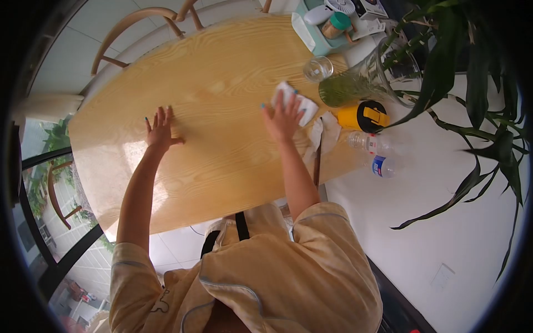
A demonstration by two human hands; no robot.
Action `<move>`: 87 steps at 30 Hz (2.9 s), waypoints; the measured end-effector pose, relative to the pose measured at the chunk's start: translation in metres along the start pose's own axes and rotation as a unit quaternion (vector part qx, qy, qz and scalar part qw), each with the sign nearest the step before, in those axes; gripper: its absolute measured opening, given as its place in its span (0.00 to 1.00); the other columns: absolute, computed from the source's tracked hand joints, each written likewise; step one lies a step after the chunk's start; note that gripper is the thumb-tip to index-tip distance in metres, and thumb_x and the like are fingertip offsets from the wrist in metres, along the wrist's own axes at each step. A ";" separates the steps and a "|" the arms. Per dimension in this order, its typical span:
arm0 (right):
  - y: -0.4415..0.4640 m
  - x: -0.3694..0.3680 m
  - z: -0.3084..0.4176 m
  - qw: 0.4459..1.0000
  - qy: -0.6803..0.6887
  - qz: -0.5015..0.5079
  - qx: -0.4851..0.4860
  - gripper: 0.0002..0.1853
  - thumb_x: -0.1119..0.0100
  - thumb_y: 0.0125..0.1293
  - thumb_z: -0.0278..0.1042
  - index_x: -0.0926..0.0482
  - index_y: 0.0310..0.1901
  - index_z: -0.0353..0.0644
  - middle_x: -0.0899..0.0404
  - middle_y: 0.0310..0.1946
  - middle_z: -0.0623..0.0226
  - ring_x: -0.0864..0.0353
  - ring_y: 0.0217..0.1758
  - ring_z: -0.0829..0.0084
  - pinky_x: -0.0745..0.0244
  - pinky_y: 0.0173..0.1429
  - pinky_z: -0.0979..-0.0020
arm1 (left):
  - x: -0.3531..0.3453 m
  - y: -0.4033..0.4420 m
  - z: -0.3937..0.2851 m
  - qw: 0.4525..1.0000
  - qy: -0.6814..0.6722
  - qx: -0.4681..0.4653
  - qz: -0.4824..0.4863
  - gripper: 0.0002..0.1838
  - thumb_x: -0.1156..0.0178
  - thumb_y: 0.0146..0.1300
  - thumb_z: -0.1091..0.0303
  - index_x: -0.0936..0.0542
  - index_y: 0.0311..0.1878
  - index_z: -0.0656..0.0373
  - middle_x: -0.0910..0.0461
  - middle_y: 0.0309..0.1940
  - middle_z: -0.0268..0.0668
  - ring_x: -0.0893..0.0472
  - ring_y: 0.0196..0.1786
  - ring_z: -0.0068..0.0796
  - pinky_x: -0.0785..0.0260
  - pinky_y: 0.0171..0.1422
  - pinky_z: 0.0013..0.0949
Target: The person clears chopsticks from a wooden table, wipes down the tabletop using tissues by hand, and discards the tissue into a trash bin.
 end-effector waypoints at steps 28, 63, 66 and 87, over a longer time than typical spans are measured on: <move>-0.045 0.018 -0.051 0.983 0.046 0.079 0.162 0.35 0.55 0.59 0.54 0.49 0.65 0.51 0.57 0.67 0.62 0.61 0.70 0.63 0.64 0.69 0.58 | -0.008 0.001 0.002 1.000 -0.001 -0.007 0.012 0.67 0.31 0.30 0.40 0.66 0.68 0.45 0.64 0.69 0.42 0.55 0.70 0.36 0.73 0.69 0.54; -0.279 -0.049 0.200 0.821 0.029 0.164 0.546 0.42 0.51 0.53 0.59 0.50 0.65 0.43 0.55 0.67 0.63 0.61 0.71 0.64 0.66 0.70 0.62 | -0.170 -0.230 0.054 0.939 -0.246 -0.037 -0.239 0.25 0.47 0.55 0.69 0.37 0.58 0.52 0.38 0.59 0.39 0.37 0.61 0.39 0.56 0.65 0.56; -0.270 -0.048 0.194 0.820 0.028 0.176 0.543 0.41 0.51 0.54 0.58 0.50 0.65 0.43 0.54 0.67 0.64 0.61 0.71 0.66 0.65 0.71 0.64 | -0.157 -0.231 0.048 0.937 -0.247 -0.057 -0.241 0.25 0.47 0.55 0.68 0.36 0.58 0.52 0.37 0.59 0.39 0.37 0.61 0.39 0.56 0.65 0.56; -0.106 0.024 -0.071 0.987 -0.024 0.104 0.123 0.36 0.63 0.62 0.57 0.56 0.66 0.46 0.60 0.68 0.64 0.63 0.71 0.66 0.65 0.70 0.64 | -0.119 -0.222 -0.021 0.955 -0.164 -0.134 -0.206 0.22 0.44 0.52 0.66 0.31 0.53 0.51 0.34 0.54 0.34 0.34 0.57 0.36 0.55 0.65 0.55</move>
Point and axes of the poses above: each hand's wrist, its own y-axis towards the middle knuckle, its own x-axis out of the back of the hand, z = x × y, the point moved 3 cm from there along y, towards the middle knuckle
